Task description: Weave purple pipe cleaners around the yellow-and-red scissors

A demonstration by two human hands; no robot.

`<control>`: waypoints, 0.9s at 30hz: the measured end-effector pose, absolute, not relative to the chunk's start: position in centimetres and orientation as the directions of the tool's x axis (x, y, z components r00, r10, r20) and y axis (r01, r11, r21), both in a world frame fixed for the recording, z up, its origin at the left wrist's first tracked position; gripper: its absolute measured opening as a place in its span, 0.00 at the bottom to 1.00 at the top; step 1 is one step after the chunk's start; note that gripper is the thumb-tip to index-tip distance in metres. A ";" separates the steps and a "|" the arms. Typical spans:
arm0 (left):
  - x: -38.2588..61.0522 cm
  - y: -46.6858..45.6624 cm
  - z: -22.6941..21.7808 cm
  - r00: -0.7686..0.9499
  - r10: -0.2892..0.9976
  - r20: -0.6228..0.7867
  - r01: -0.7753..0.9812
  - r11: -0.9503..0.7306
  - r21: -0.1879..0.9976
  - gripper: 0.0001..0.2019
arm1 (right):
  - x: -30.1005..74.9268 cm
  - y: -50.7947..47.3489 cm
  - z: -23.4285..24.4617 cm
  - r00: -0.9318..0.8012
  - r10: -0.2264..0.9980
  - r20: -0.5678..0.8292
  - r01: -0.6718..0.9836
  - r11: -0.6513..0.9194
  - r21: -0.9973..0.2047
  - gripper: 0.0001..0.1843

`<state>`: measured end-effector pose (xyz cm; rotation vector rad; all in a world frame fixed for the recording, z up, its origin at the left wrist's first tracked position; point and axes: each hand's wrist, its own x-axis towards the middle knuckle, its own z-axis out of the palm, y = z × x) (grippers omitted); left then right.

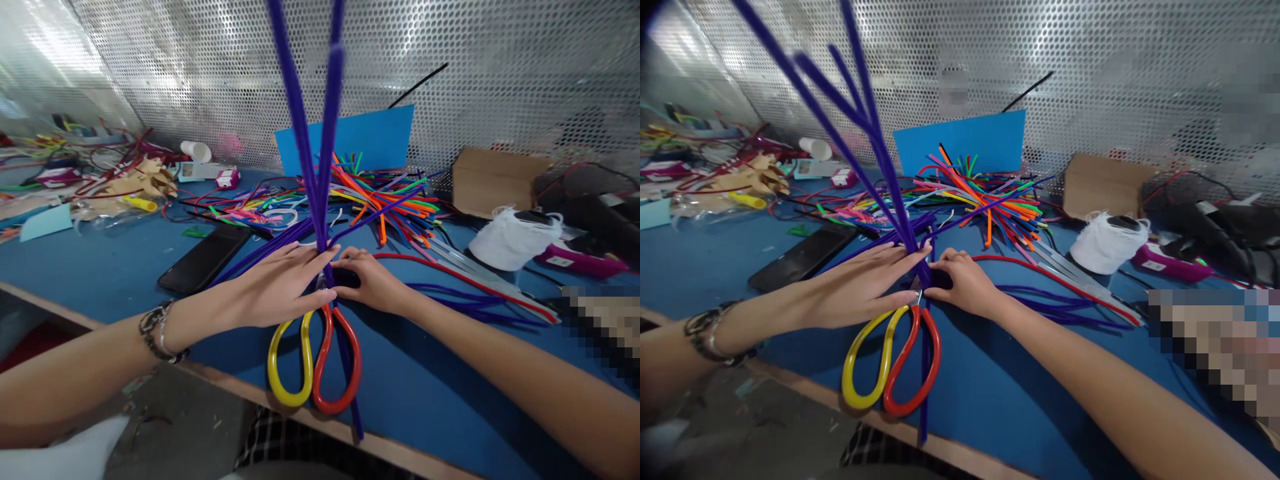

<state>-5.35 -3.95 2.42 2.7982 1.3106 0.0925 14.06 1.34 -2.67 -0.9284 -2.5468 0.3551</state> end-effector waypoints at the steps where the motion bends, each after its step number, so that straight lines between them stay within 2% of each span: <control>1: -5.3 -3.8 2.4 0.652 0.756 0.052 0.753 -0.654 0.074 0.31 | 14.1 1.4 -2.7 -0.700 0.655 0.284 0.553 0.750 -0.364 0.23; 6: -5.3 -3.5 2.5 0.687 0.725 0.034 0.717 -0.685 0.131 0.27 | 14.2 1.3 -2.8 -0.698 0.648 0.305 0.551 0.758 -0.349 0.21; 10: -5.6 -3.5 2.5 0.600 0.799 0.017 0.780 -0.590 0.207 0.19 | 14.2 1.2 -2.6 -0.701 0.655 0.282 0.559 0.750 -0.352 0.23; 13: -6.1 -3.6 2.1 0.522 0.851 0.051 0.829 -0.521 0.203 0.11 | 14.1 1.1 -2.4 -0.695 0.668 0.265 0.574 0.738 -0.356 0.23; 15: -6.8 -3.7 1.6 0.483 0.874 0.051 0.853 -0.483 0.199 0.10 | 14.0 1.0 -2.3 -0.692 0.680 0.244 0.587 0.726 -0.358 0.23; 18: -8.1 -3.9 1.1 0.479 0.878 0.023 0.862 -0.475 0.178 0.11 | 13.9 1.0 -2.0 -0.683 0.701 0.204 0.615 0.703 -0.356 0.24; 21: -9.1 -4.0 0.7 0.541 0.841 -0.005 0.837 -0.538 0.093 0.14 | 13.8 0.9 -1.9 -0.680 0.709 0.188 0.629 0.695 -0.348 0.25; 27: -7.9 -3.8 -0.5 0.573 0.819 0.020 0.819 -0.573 0.015 0.31 | 13.9 1.0 -2.2 -0.684 0.701 0.204 0.624 0.706 -0.334 0.23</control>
